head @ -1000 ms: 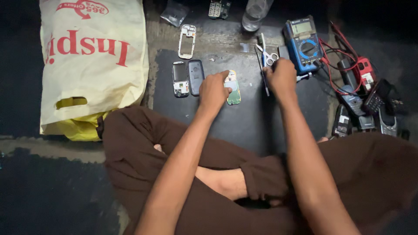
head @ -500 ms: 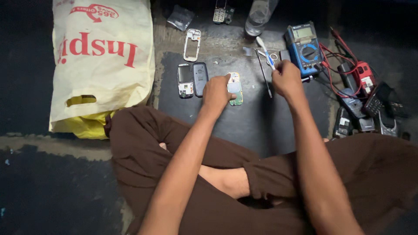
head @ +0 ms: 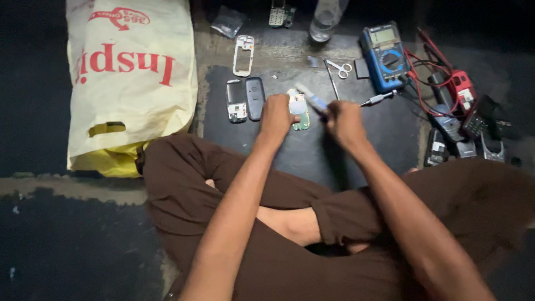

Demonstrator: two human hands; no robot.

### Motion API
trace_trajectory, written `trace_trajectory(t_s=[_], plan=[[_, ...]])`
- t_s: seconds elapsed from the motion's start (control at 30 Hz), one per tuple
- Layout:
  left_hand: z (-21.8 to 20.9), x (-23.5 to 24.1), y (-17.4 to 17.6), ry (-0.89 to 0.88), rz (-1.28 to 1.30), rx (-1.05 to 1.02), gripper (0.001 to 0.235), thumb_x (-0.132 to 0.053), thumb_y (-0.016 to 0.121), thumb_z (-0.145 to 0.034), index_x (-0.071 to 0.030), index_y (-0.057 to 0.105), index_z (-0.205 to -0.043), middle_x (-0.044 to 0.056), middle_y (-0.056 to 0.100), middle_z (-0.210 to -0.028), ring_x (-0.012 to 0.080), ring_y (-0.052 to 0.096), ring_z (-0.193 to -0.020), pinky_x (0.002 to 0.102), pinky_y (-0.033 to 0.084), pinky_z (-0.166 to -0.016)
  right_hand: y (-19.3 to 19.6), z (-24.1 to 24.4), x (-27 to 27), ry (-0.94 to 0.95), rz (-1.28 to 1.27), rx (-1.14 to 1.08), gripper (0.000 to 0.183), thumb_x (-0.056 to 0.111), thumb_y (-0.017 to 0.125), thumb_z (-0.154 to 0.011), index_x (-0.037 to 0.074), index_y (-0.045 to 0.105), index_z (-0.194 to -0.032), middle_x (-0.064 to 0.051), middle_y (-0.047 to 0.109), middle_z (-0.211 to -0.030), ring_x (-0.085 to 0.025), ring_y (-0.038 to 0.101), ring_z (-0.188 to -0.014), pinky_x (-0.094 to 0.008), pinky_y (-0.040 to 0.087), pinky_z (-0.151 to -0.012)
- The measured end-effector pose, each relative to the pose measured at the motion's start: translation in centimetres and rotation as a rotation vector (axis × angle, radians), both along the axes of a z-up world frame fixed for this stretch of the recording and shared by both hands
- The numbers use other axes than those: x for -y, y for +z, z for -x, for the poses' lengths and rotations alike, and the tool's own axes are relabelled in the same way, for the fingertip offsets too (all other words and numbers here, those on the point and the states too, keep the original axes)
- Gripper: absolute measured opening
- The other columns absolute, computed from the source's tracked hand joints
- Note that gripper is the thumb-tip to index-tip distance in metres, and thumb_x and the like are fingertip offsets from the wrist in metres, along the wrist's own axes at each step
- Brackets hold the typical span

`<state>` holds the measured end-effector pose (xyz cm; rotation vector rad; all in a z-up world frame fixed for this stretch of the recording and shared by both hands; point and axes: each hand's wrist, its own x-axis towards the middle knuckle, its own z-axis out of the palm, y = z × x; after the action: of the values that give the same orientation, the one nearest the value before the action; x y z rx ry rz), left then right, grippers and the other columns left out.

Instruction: The person disassembles a small mobile phone using a tool, cleans the internal components with a brush, and then begins to reassemble the housing parts by hand.

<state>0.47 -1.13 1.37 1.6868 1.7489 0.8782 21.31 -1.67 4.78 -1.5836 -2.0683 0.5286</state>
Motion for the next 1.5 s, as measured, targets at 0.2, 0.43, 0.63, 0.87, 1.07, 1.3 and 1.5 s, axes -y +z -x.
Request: trace_trajectory(t_s=[0.2,0.43,0.63,0.87,1.07,1.3,1.5], plan=[[0.2,0.1,0.0,0.021,-0.030,0.062,0.038,-0.010,0.095,-0.055,0.003,0.071,-0.082,0.025,0.070,-0.082,0.0452,0.070,-0.084,0.051,0.054,-0.071,-1.0,0.3,-0.2,0.018,-0.013,0.001,0.009,0.003,0.069,-0.090,-0.004,0.074,-0.094,-0.029,0.068,-0.086,-0.045,0.069,-0.078,-0.048,0.053,-0.070],[0.3,0.3,0.6,0.052,0.016,0.098,0.035,-0.009,0.094,-0.057,0.003,0.070,-0.079,0.024,0.069,-0.074,0.0437,0.071,-0.077,0.051,0.053,-0.067,-1.2,0.6,-0.4,0.081,0.023,0.009,0.016,-0.001,0.066,-0.082,-0.004,0.076,-0.095,-0.029,0.068,-0.084,-0.043,0.070,-0.076,-0.046,0.054,-0.070],[0.1,0.5,0.9,0.073,0.024,0.070,0.033,-0.009,0.093,-0.059,0.004,0.071,-0.080,0.025,0.069,-0.077,0.0443,0.070,-0.079,0.050,0.054,-0.067,-1.5,1.1,-0.8,0.083,-0.011,-0.044,0.010,0.003,0.070,-0.088,-0.004,0.075,-0.092,-0.028,0.069,-0.082,-0.041,0.070,-0.072,-0.045,0.054,-0.066],[0.2,0.7,1.5,0.050,0.094,0.046,0.034,-0.009,0.091,-0.062,0.001,0.073,-0.089,0.026,0.070,-0.082,0.0434,0.071,-0.081,0.050,0.054,-0.072,-2.3,1.1,-1.1,0.133,-0.041,-0.003,0.013,-0.002,0.066,-0.085,-0.005,0.076,-0.092,-0.030,0.068,-0.085,-0.042,0.071,-0.076,-0.044,0.054,-0.068],[0.1,1.0,1.8,0.073,0.017,0.071,0.037,-0.009,0.091,-0.061,-0.001,0.074,-0.092,0.025,0.071,-0.086,0.0437,0.070,-0.084,0.050,0.054,-0.073,-2.6,1.1,-1.1,0.062,0.058,-0.079,0.013,0.000,0.067,-0.085,-0.005,0.076,-0.094,-0.028,0.070,-0.084,-0.034,0.075,-0.073,-0.041,0.055,-0.067],[-0.2,0.9,1.6,0.047,-0.003,0.025,0.035,-0.012,0.092,-0.062,0.000,0.074,-0.090,0.025,0.070,-0.087,0.0439,0.070,-0.084,0.051,0.054,-0.072,-1.7,0.8,-0.7,0.004,0.086,-0.068,0.012,0.003,0.071,-0.088,-0.007,0.075,-0.095,-0.029,0.070,-0.084,-0.034,0.074,-0.071,-0.042,0.054,-0.066],[-0.2,1.0,1.8,0.062,0.056,0.018,0.034,-0.013,0.091,-0.065,-0.002,0.075,-0.092,0.023,0.072,-0.088,0.0430,0.071,-0.086,0.051,0.055,-0.075,-0.9,0.2,-0.2,0.067,0.078,-0.026,0.012,0.004,0.072,-0.090,-0.007,0.075,-0.096,-0.030,0.068,-0.084,-0.039,0.071,-0.071,-0.042,0.054,-0.068]])
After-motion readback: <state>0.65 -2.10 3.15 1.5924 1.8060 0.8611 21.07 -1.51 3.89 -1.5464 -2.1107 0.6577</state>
